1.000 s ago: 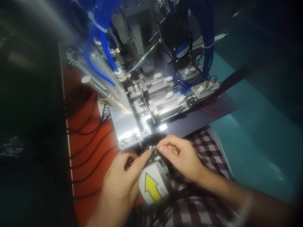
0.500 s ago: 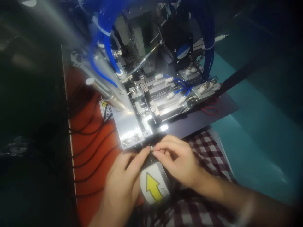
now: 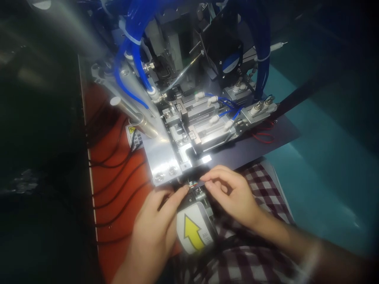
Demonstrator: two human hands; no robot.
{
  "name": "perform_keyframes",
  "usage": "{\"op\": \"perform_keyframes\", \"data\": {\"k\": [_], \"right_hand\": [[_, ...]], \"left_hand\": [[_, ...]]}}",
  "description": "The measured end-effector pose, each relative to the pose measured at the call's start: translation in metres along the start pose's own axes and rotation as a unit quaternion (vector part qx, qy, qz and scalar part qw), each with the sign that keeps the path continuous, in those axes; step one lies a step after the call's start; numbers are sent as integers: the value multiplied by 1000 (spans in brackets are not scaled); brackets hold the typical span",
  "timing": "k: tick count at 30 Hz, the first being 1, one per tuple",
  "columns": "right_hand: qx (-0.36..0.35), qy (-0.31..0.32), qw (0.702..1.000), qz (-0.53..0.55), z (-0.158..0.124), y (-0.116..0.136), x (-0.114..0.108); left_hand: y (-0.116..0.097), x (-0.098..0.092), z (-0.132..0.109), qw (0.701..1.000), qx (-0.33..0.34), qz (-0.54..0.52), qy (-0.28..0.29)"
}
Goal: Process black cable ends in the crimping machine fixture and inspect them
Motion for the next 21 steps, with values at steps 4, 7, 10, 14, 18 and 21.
{"op": "perform_keyframes", "data": {"k": [4, 7, 10, 14, 18, 21], "right_hand": [[30, -3, 999, 15, -1, -2, 6], [15, -7, 1000, 16, 1, 5, 11], [-18, 3, 1000, 0, 2, 14, 16], [-88, 30, 995, -24, -2, 24, 18], [-108, 96, 989, -21, -8, 25, 17], [-76, 141, 987, -23, -11, 22, 17]], "left_hand": [[1, 0, 0, 1000, 0, 7, 0], [1, 1, -1, 1000, -2, 7, -4], [2, 2, -1, 1000, -14, -4, -2], [2, 2, -1, 999, -18, -30, -17], [2, 2, -1, 999, -7, -36, -19], [1, 0, -2, 999, 9, -37, -24]]}}
Point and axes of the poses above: each hand's wrist, its own z-axis towards the middle knuckle, its own x-axis out of the palm, y = z × x, the point moved 7 cm from there along z, towards the middle knuckle, and after that the axes turned 9 degrees about -y, right-handed, at the moved point
